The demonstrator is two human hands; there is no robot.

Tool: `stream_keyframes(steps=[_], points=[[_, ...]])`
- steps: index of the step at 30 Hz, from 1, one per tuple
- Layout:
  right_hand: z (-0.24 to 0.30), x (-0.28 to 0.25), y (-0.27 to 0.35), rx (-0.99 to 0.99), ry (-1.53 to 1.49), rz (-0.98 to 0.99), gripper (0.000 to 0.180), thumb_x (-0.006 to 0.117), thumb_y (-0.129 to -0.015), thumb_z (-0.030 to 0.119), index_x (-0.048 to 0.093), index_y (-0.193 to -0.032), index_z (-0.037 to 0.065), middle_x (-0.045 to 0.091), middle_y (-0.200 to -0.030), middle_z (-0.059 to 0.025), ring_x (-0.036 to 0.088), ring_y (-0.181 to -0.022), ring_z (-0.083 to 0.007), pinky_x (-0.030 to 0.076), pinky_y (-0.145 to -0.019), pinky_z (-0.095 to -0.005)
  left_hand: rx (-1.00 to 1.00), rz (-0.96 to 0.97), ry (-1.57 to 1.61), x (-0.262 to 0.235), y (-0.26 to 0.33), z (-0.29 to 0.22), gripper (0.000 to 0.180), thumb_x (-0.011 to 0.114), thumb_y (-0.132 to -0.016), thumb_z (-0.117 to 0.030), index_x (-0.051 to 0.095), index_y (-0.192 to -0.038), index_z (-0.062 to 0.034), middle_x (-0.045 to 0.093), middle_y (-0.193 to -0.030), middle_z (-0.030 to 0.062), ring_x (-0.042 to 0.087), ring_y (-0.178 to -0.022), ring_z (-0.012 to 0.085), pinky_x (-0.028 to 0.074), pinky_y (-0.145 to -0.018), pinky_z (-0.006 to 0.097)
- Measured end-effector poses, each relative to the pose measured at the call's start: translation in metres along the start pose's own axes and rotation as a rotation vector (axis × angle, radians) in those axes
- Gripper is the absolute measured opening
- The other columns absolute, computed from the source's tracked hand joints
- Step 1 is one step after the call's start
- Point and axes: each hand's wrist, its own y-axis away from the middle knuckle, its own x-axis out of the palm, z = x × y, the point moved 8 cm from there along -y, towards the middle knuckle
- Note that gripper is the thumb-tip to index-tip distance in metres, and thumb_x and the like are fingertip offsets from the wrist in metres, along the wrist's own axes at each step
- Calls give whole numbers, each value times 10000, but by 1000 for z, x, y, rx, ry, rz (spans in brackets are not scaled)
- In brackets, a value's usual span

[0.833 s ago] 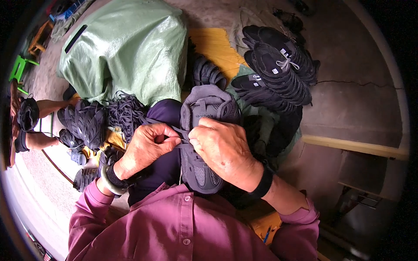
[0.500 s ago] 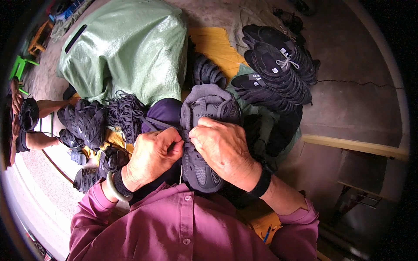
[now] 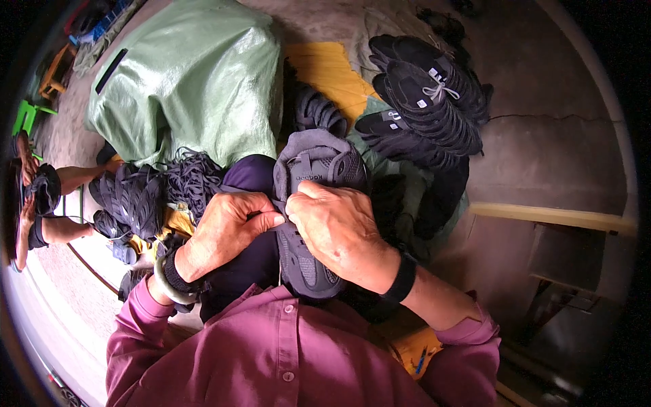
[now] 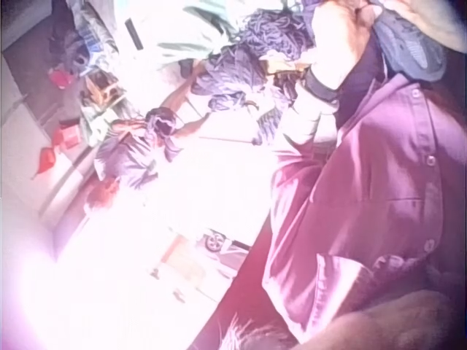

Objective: The recorder is lacing a pair of black sneakers in a manufacturing setting.

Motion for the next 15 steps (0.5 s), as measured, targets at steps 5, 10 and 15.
stream_keyframes(steps=[5, 10, 15], points=[[-16, -42, 11, 103, -9, -119, 23, 673, -921, 71, 677, -912, 49, 599, -841, -110, 635, -737, -284, 499, -642, -381, 11, 55, -72, -7, 1, -3, 180, 753, -935, -207, 740, -981, -34, 721, -859, 145, 708, -794, 313, 534, -713, 366], [-111, -161, 56, 573, 140, -464, 114, 667, -972, 171, 701, -1008, 68, 639, -854, -2, 572, -768, -91, 486, -708, -279, 71, 79, -124, -8, 2, 5, 195, 725, -954, -232, 742, -997, -43, 727, -900, 140, 716, -838, 323, 535, -737, 379], [-246, -321, 175, 653, 279, -779, 154, 664, -1019, 277, 721, -1058, 140, 538, -808, 106, 395, -649, -19, 352, -572, -221, 39, 107, -152, -4, -4, 0, 219, 700, -975, -249, 732, -983, -32, 714, -836, 127, 709, -803, 303, 530, -719, 377]])
